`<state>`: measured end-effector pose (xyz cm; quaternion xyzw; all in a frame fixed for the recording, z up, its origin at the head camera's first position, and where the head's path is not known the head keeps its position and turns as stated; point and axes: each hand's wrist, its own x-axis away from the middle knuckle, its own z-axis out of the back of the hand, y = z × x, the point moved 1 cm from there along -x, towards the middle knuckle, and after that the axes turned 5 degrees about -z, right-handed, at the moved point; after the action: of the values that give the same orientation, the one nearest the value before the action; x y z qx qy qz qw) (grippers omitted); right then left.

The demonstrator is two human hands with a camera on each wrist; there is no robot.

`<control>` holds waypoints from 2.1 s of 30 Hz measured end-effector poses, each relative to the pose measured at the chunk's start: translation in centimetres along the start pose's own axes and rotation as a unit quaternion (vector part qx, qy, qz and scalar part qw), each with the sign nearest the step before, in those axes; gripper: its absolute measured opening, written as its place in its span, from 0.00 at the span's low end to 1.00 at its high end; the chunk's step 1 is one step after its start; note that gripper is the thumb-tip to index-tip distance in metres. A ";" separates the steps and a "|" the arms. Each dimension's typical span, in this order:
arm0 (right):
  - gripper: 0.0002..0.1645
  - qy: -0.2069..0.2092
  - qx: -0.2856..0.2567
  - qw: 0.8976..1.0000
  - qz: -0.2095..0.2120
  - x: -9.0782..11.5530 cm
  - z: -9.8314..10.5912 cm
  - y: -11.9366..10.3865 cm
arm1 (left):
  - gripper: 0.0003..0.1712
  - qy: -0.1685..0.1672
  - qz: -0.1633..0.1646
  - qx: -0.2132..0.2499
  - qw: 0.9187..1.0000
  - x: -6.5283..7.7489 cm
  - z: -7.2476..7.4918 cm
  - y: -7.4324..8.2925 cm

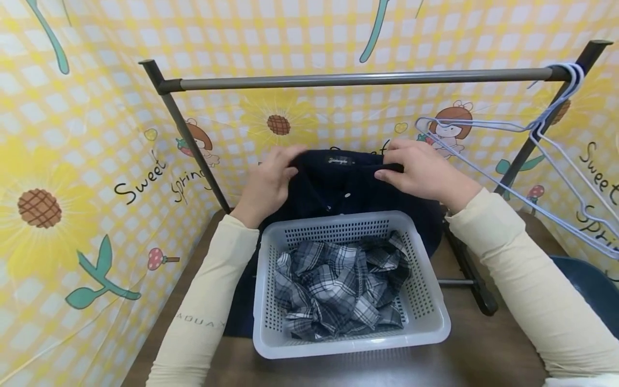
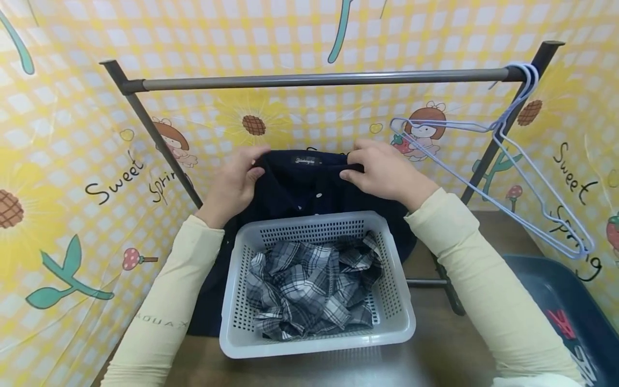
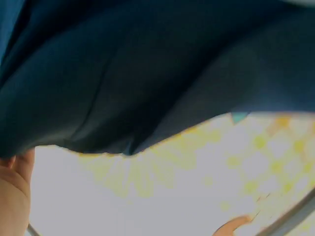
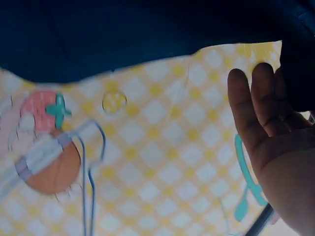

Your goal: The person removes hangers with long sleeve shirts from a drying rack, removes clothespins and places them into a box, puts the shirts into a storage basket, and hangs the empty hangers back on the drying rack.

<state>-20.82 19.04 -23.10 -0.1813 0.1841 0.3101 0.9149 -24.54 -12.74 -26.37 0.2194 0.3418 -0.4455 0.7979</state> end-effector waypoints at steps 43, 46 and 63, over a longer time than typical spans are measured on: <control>0.21 0.005 -0.275 0.925 -0.261 -3.0 -2.6 -2.0 | 0.16 0.013 0.366 0.304 0.879 -3.6 -0.4 2.5; 0.21 0.000 -0.421 0.854 -0.305 -3.3 -3.3 -1.5 | 0.15 0.018 0.342 0.373 0.862 -3.1 -1.0 1.9; 0.16 0.230 0.088 0.969 0.008 -3.2 -1.9 2.2 | 0.20 -0.069 0.105 0.006 0.992 -4.4 0.5 -1.6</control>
<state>-25.01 18.20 -23.75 -0.1652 0.4173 0.2506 0.8578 -27.39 -11.43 -22.84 0.2274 0.2582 -0.3754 0.8607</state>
